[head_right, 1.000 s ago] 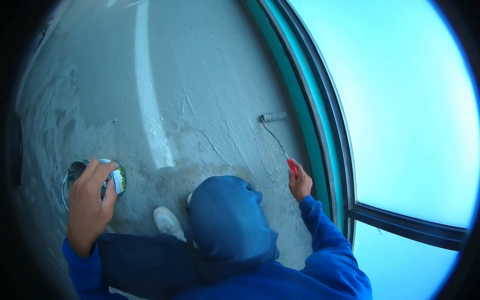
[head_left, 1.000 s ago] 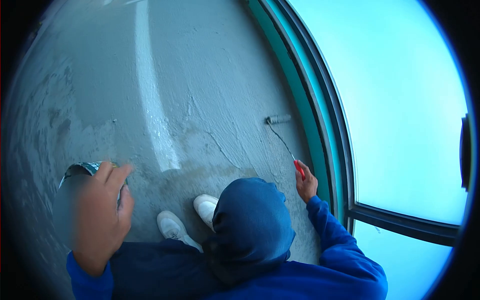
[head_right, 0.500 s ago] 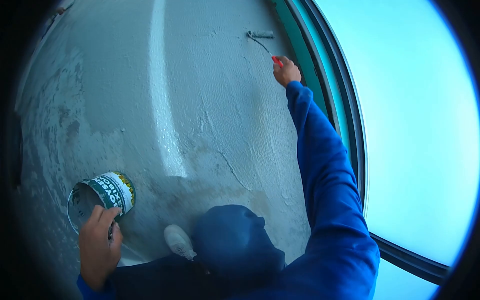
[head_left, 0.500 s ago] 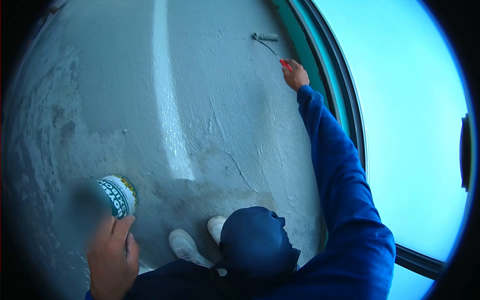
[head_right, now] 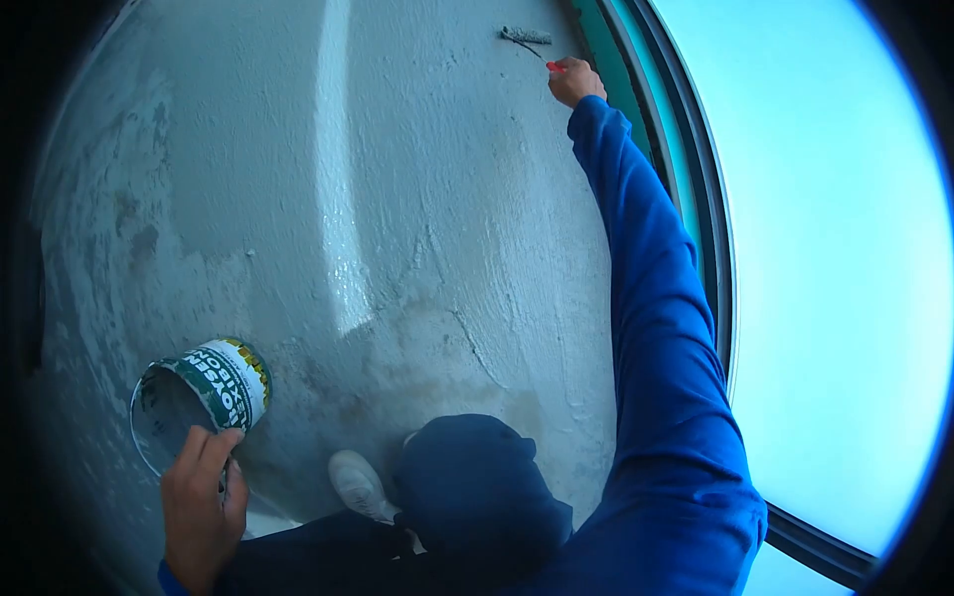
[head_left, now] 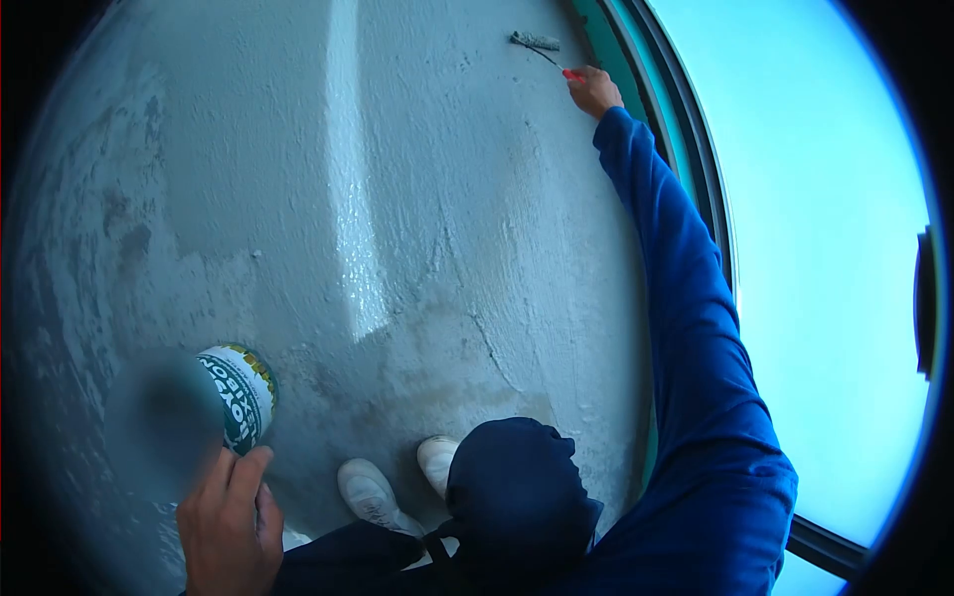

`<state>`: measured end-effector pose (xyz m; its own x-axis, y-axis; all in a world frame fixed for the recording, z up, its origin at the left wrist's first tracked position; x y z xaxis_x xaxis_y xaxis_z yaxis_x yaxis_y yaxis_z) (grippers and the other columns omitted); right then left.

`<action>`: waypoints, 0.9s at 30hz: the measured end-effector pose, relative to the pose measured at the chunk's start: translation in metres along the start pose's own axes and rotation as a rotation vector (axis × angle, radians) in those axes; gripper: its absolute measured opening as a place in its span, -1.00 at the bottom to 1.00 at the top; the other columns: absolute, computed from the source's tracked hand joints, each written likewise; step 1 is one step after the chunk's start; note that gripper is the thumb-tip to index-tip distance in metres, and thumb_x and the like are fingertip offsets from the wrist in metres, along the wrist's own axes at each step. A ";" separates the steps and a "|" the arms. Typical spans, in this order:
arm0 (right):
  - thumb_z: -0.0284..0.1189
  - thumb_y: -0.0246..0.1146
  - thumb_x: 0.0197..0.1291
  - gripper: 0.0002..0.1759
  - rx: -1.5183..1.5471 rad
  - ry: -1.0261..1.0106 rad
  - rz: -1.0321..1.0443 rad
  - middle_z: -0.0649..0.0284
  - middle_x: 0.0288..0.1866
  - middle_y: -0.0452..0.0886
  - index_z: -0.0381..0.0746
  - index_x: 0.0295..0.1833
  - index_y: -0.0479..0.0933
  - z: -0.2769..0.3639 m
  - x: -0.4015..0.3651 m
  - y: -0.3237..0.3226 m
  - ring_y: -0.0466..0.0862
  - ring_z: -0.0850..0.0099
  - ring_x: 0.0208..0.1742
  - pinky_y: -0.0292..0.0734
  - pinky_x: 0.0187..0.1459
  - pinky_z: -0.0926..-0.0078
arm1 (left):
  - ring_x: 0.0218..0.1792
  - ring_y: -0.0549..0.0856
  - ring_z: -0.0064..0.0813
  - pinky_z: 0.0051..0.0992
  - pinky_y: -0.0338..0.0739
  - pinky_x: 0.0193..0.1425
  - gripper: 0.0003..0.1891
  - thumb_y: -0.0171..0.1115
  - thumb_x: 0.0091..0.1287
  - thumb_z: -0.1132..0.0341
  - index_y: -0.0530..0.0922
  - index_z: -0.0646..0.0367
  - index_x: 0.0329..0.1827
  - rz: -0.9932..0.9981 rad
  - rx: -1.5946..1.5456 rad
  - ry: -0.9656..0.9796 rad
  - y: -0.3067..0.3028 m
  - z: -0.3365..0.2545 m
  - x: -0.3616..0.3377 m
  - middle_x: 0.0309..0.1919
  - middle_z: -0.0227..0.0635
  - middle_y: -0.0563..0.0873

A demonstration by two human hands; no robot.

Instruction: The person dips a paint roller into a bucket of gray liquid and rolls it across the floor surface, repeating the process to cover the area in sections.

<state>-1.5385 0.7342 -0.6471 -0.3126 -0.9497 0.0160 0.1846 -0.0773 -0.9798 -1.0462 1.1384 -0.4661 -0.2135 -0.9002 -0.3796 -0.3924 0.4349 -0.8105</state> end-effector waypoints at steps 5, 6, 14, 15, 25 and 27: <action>-0.24 0.21 0.20 -0.60 0.056 -0.039 -0.011 -0.02 0.04 0.70 0.01 0.16 0.64 -0.044 -0.102 -0.013 0.70 -0.05 0.05 0.58 0.13 0.09 | -0.35 0.61 -0.02 -0.19 0.43 -0.33 -0.70 0.14 0.14 0.64 0.55 0.35 -0.03 -0.053 0.004 0.077 -0.004 -0.014 -0.005 -0.30 -0.06 0.52; -0.23 0.21 0.20 -0.60 0.058 -0.034 -0.005 -0.06 0.03 0.70 0.00 0.16 0.64 -0.054 -0.130 -0.018 0.70 -0.06 0.04 0.58 0.11 0.08 | -0.35 0.61 -0.02 -0.19 0.43 -0.32 -0.70 0.14 0.15 0.64 0.55 0.35 -0.03 -0.065 0.009 0.100 -0.006 -0.020 -0.006 -0.30 -0.05 0.52; -0.29 0.23 0.28 -0.61 0.183 0.068 0.081 -0.12 -0.10 0.71 -0.05 0.21 0.57 -0.152 -0.382 -0.058 0.70 -0.11 -0.06 0.59 -0.01 0.05 | -0.26 0.65 -0.03 -0.20 0.51 -0.23 -0.69 0.17 0.18 0.59 0.57 0.32 0.01 -0.119 0.050 0.188 -0.010 -0.055 -0.030 -0.25 -0.07 0.55; -0.29 0.23 0.29 -0.61 0.198 0.109 0.114 -0.12 -0.09 0.70 -0.06 0.22 0.56 -0.164 -0.421 -0.063 0.69 -0.11 -0.05 0.59 -0.01 0.06 | -0.25 0.65 -0.03 -0.21 0.52 -0.22 -0.69 0.16 0.19 0.60 0.57 0.32 0.02 -0.124 0.047 0.195 -0.009 -0.058 -0.034 -0.23 -0.06 0.56; -0.35 0.26 0.31 -0.62 0.176 0.310 0.230 -0.05 -0.07 0.71 -0.09 0.24 0.54 -0.243 -0.702 -0.119 0.72 -0.04 -0.07 0.61 -0.06 0.13 | -0.24 0.66 -0.08 -0.23 0.51 -0.19 -0.73 0.15 0.21 0.61 0.58 0.35 -0.01 -0.203 0.041 0.339 -0.007 -0.088 -0.052 -0.23 -0.06 0.59; -0.39 0.26 0.30 -0.63 0.134 0.263 0.211 -0.02 -0.07 0.72 -0.09 0.22 0.55 -0.247 -0.739 -0.140 0.73 0.00 -0.10 0.63 -0.10 0.17 | -0.25 0.66 -0.09 -0.24 0.51 -0.21 -0.73 0.16 0.21 0.62 0.58 0.36 -0.02 -0.206 0.041 0.354 -0.008 -0.090 -0.054 -0.23 -0.06 0.59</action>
Point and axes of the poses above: each hand's wrist, its own x-axis towards the middle knuckle, its own y-axis out of the palm, z = x × y, the point moved 8 cm from there along x, towards the middle knuckle
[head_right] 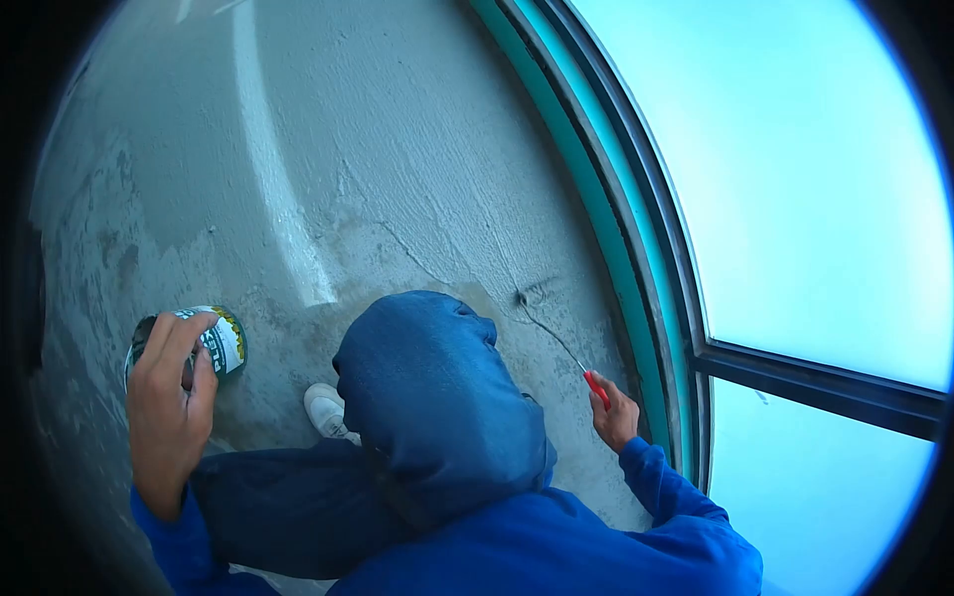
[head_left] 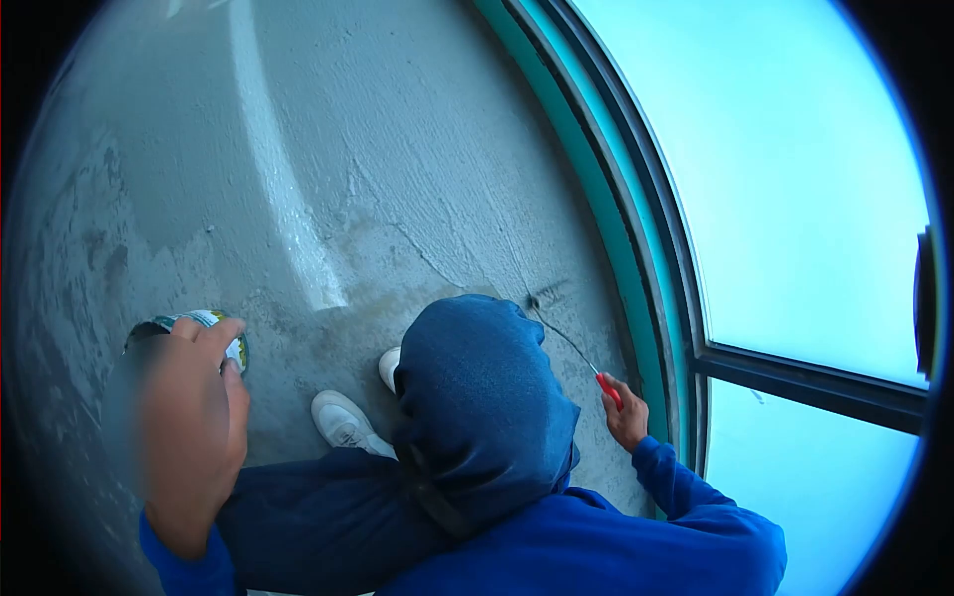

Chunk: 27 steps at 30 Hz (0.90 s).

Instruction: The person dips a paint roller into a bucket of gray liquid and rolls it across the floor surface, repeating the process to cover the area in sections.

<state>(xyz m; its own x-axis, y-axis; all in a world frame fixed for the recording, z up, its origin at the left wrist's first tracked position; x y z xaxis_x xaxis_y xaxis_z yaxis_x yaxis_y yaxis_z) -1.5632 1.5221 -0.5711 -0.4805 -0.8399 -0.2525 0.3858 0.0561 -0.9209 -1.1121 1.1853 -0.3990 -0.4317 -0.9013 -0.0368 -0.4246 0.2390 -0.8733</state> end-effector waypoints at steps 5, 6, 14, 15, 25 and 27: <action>-0.45 0.27 0.28 -0.66 0.014 -0.116 -0.078 0.04 -0.08 0.74 -0.10 0.18 0.57 0.017 -0.003 0.001 0.76 0.07 -0.14 0.66 -0.16 0.24 | -0.29 0.65 -0.12 -0.25 0.50 -0.23 -0.73 0.18 0.19 0.63 0.58 0.36 -0.03 -0.036 -0.016 0.032 -0.003 0.001 -0.002 -0.25 -0.08 0.58; -0.45 0.27 0.28 -0.66 0.020 -0.126 -0.087 0.04 -0.08 0.74 -0.10 0.17 0.58 0.026 0.013 0.008 0.76 0.07 -0.14 0.66 -0.16 0.24 | -0.29 0.65 -0.12 -0.25 0.50 -0.23 -0.73 0.18 0.18 0.63 0.58 0.36 -0.03 -0.032 -0.025 0.029 -0.004 0.001 -0.002 -0.25 -0.08 0.58; -0.29 0.23 0.33 -0.62 0.014 -0.209 -0.186 -0.10 -0.21 0.71 -0.07 0.24 0.54 0.136 0.203 0.055 0.74 -0.05 -0.20 0.61 -0.16 0.12 | -0.27 0.66 -0.05 -0.22 0.52 -0.23 -0.72 0.19 0.17 0.62 0.58 0.36 -0.03 -0.038 0.009 -0.006 -0.011 0.018 -0.007 -0.26 -0.04 0.58; -0.29 0.23 0.32 -0.63 0.010 -0.227 -0.196 -0.10 -0.23 0.71 -0.06 0.23 0.55 0.154 0.226 0.057 0.73 -0.06 -0.22 0.61 -0.16 0.10 | -0.24 0.67 -0.01 -0.22 0.53 -0.20 -0.73 0.17 0.17 0.62 0.57 0.37 -0.03 -0.012 0.003 -0.041 -0.012 0.022 -0.007 -0.24 -0.01 0.59; -0.22 0.21 0.23 -0.63 -0.026 -0.384 -0.288 -0.10 -0.22 0.72 0.00 0.14 0.61 0.326 0.467 0.067 0.71 -0.14 -0.15 0.60 -0.05 -0.03 | -0.33 0.62 -0.06 -0.21 0.47 -0.29 -0.71 0.18 0.14 0.64 0.56 0.36 -0.05 0.074 -0.022 -0.232 -0.001 0.071 -0.005 -0.29 -0.06 0.54; -0.20 0.22 0.17 -0.61 -0.096 -0.377 -0.282 -0.10 -0.13 0.72 0.05 0.13 0.64 0.362 0.520 0.064 0.71 -0.10 -0.07 0.60 0.02 0.02 | -0.34 0.62 -0.06 -0.21 0.46 -0.30 -0.70 0.18 0.13 0.63 0.57 0.35 -0.04 0.092 -0.019 -0.237 0.002 0.077 -0.003 -0.30 -0.07 0.54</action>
Point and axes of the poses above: each hand's wrist, its own x-axis towards the middle knuckle, its own y-axis out of the palm, z = x × y, the point moved 8 cm from there along x, towards the middle knuckle
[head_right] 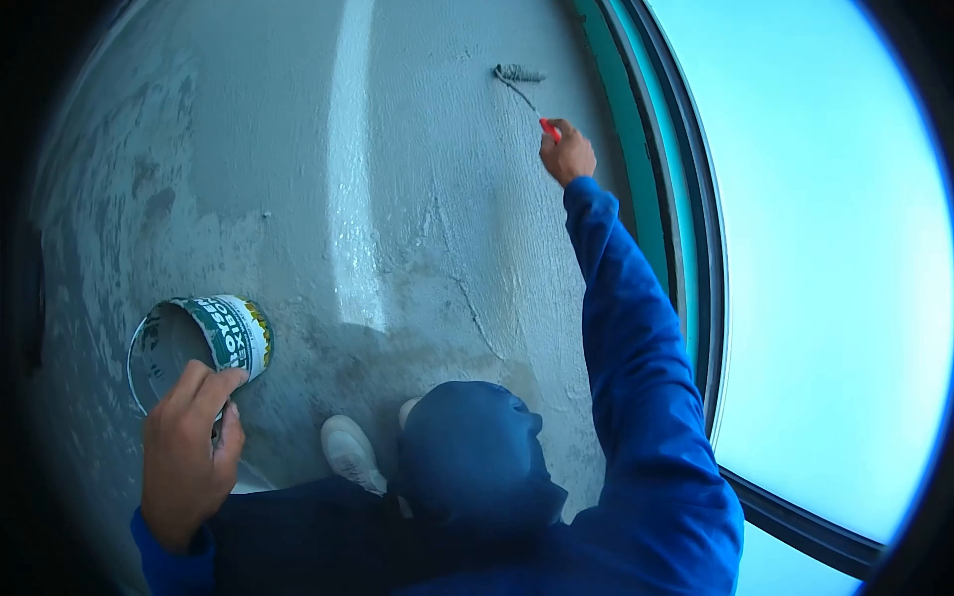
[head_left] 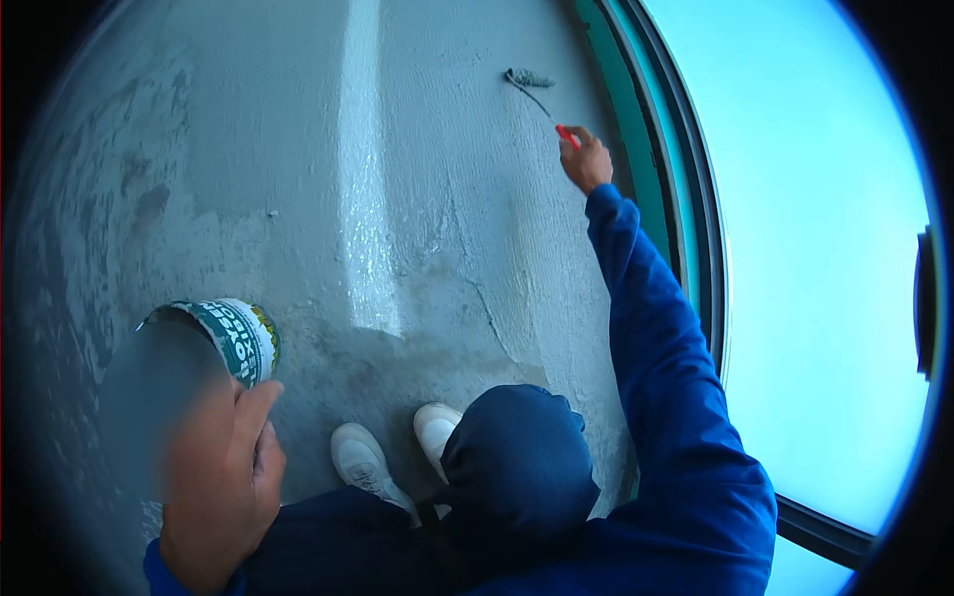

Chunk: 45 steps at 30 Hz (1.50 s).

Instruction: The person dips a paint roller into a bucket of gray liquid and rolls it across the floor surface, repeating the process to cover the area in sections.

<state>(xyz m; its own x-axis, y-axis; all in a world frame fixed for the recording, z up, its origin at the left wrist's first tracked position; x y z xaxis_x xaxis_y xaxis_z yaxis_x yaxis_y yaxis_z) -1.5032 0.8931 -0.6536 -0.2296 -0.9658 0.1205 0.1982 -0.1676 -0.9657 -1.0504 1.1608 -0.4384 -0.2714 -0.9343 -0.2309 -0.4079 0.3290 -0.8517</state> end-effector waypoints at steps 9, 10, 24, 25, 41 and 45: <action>-0.18 0.24 0.23 -0.60 -0.113 -0.019 0.058 0.01 0.07 0.70 -0.02 0.15 0.66 0.064 0.150 0.000 0.71 0.06 0.09 0.59 0.13 0.21 | -0.35 0.62 -0.08 -0.21 0.46 -0.31 -0.68 0.19 0.10 0.64 0.56 0.34 -0.03 0.047 -0.022 -0.020 0.003 0.014 0.010 -0.31 -0.09 0.53; -0.19 0.23 0.21 -0.60 -0.085 -0.007 0.064 0.01 0.08 0.70 0.00 0.14 0.66 0.065 0.152 0.006 0.69 0.04 0.11 0.57 0.16 0.20 | -0.35 0.62 -0.08 -0.21 0.46 -0.31 -0.68 0.19 0.10 0.64 0.56 0.34 -0.03 0.050 -0.015 -0.012 0.003 0.014 0.011 -0.31 -0.09 0.53; -0.27 0.23 0.22 -0.64 0.086 0.063 0.111 -0.13 -0.21 0.71 -0.06 0.13 0.61 -0.027 -0.130 -0.044 0.70 -0.15 -0.14 0.59 -0.06 -0.02 | -0.36 0.63 -0.15 -0.25 0.51 -0.34 -0.68 0.22 0.13 0.62 0.58 0.34 -0.01 -0.067 0.000 0.145 -0.004 -0.031 0.005 -0.33 -0.11 0.53; -0.27 0.23 0.23 -0.64 0.110 0.082 0.129 -0.14 -0.22 0.71 -0.07 0.13 0.60 -0.037 -0.162 -0.052 0.70 -0.16 -0.16 0.58 -0.08 -0.03 | -0.36 0.64 -0.15 -0.26 0.52 -0.34 -0.68 0.21 0.14 0.62 0.58 0.34 -0.01 -0.072 0.002 0.166 -0.002 -0.036 0.002 -0.32 -0.11 0.53; -0.41 0.26 0.29 -0.65 0.120 0.371 0.351 -0.05 -0.13 0.72 -0.12 0.19 0.54 -0.142 -0.590 -0.189 0.73 -0.05 -0.17 0.63 -0.16 0.14 | -0.22 0.67 -0.04 -0.20 0.53 -0.15 -0.73 0.15 0.22 0.61 0.57 0.36 0.00 -0.064 -0.004 0.231 0.007 -0.067 -0.013 -0.20 -0.03 0.61; -0.46 0.27 0.27 -0.65 0.073 0.252 0.321 0.08 -0.09 0.74 -0.13 0.18 0.55 -0.133 -0.605 -0.200 0.76 0.08 -0.17 0.67 -0.22 0.21 | -0.23 0.66 -0.04 -0.21 0.52 -0.16 -0.74 0.15 0.22 0.61 0.57 0.36 -0.01 -0.072 -0.020 0.240 0.006 -0.066 -0.014 -0.20 -0.02 0.60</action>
Point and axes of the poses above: each hand's wrist, its own x-axis towards the middle knuckle, its own y-axis out of the palm, z = x × y, the point moved 8 cm from there along x, towards the middle knuckle
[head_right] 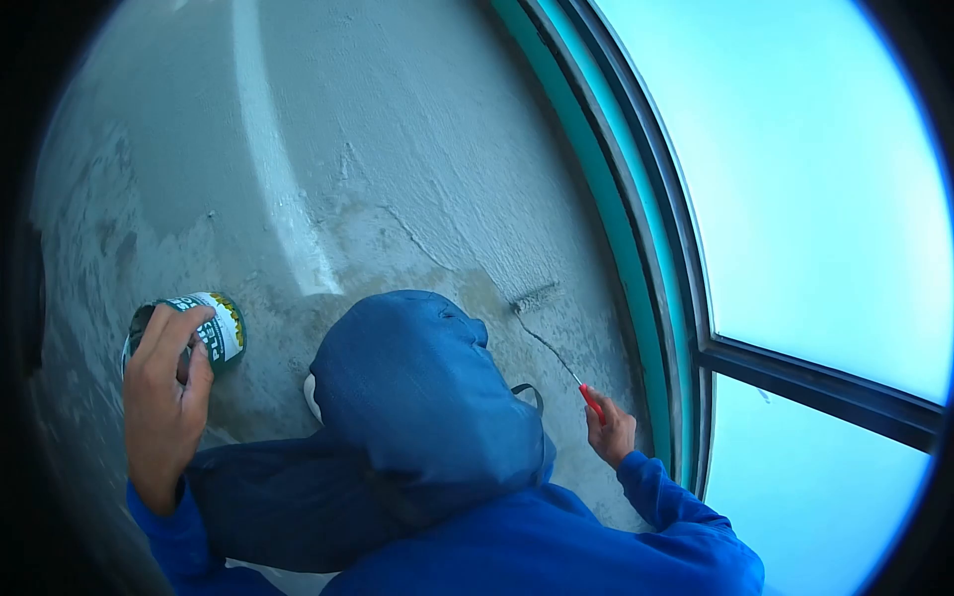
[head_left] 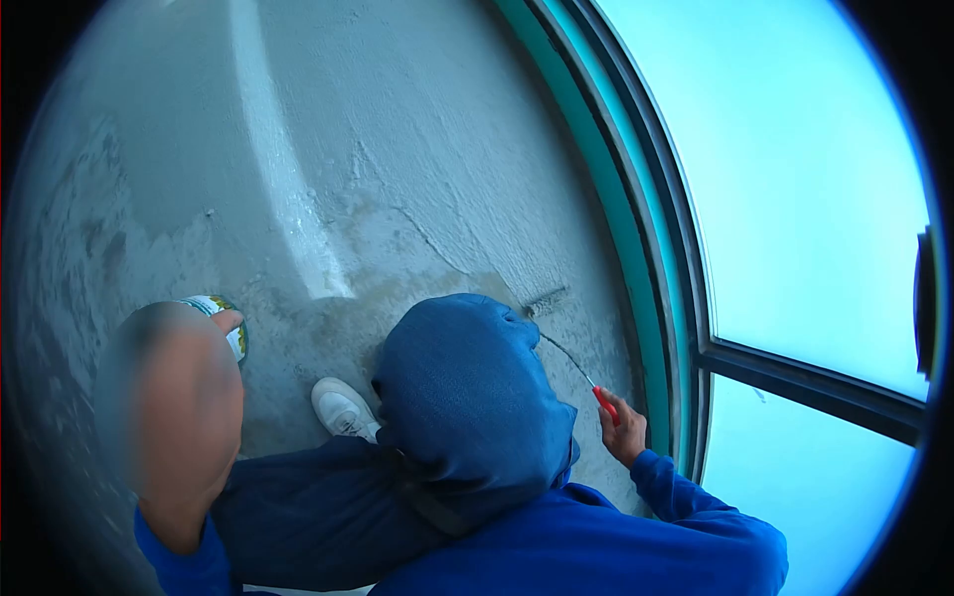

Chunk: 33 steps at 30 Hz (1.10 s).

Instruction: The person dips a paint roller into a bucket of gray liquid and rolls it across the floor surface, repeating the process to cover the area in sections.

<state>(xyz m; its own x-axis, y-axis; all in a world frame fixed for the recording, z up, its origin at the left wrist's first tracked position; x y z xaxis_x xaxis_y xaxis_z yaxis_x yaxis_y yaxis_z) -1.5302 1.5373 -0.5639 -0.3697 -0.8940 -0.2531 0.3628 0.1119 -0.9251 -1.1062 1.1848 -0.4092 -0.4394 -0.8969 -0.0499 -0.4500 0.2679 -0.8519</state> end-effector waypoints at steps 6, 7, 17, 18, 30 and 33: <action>-0.45 0.26 0.29 -0.65 0.048 -0.100 -0.079 0.05 -0.12 0.74 -0.09 0.19 0.55 0.057 0.091 0.030 0.75 0.04 -0.22 0.64 -0.26 0.17 | -0.25 0.66 -0.04 -0.22 0.52 -0.20 -0.73 0.17 0.20 0.63 0.58 0.37 -0.02 -0.023 -0.024 -0.021 -0.006 0.010 -0.003 -0.23 -0.04 0.59; -0.45 0.25 0.29 -0.65 0.056 -0.109 -0.101 0.05 -0.12 0.74 -0.08 0.19 0.55 0.069 0.112 0.034 0.75 0.03 -0.23 0.64 -0.26 0.16 | -0.26 0.66 -0.04 -0.22 0.52 -0.21 -0.73 0.17 0.19 0.63 0.58 0.37 -0.02 -0.026 -0.027 -0.024 -0.006 0.012 -0.004 -0.24 -0.04 0.59; -0.35 0.20 0.32 -0.68 0.065 -0.195 -0.170 -0.12 -0.33 0.69 -0.05 0.17 0.54 0.216 0.336 0.038 0.69 -0.13 -0.31 0.56 -0.26 -0.02 | -0.34 0.64 -0.10 -0.23 0.52 -0.31 -0.70 0.24 0.14 0.60 0.60 0.34 -0.02 -0.036 -0.009 0.000 -0.014 0.034 0.003 -0.32 -0.10 0.54; -0.34 0.20 0.31 -0.69 0.072 -0.234 -0.194 -0.13 -0.34 0.69 -0.06 0.16 0.55 0.230 0.359 0.037 0.69 -0.15 -0.30 0.56 -0.25 -0.04 | -0.35 0.64 -0.11 -0.23 0.52 -0.32 -0.69 0.24 0.13 0.60 0.60 0.33 -0.03 -0.025 -0.009 -0.014 -0.014 0.038 0.004 -0.33 -0.11 0.54; -0.21 0.23 0.17 -0.63 -0.067 -0.199 -0.289 0.03 0.01 0.72 -0.04 0.07 0.68 0.428 0.640 -0.002 0.68 0.02 0.12 0.56 0.15 0.17 | -0.33 0.62 -0.08 -0.22 0.48 -0.30 -0.65 0.20 0.08 0.63 0.58 0.33 -0.01 0.139 -0.059 -0.217 -0.007 0.092 0.007 -0.31 -0.09 0.53; -0.19 0.23 0.18 -0.63 -0.118 -0.225 -0.264 0.12 0.07 0.72 -0.04 0.07 0.67 0.448 0.681 0.007 0.67 0.08 0.15 0.56 0.17 0.21 | -0.35 0.62 -0.10 -0.23 0.48 -0.31 -0.64 0.20 0.07 0.63 0.58 0.33 -0.01 0.138 -0.078 -0.218 -0.005 0.099 0.007 -0.33 -0.10 0.52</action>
<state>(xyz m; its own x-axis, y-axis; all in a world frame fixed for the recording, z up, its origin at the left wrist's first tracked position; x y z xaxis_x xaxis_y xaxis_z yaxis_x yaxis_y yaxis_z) -1.3964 0.7345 -0.6158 -0.2348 -0.9705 0.0550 0.1740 -0.0976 -0.9799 -1.0306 1.1421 -0.4568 -0.3267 -0.9023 -0.2813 -0.4600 0.4118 -0.7867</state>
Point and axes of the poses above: each hand's wrist, its own x-axis towards the middle knuckle, its own y-axis out of the palm, z = x × y, the point moved 8 cm from there along x, towards the middle knuckle
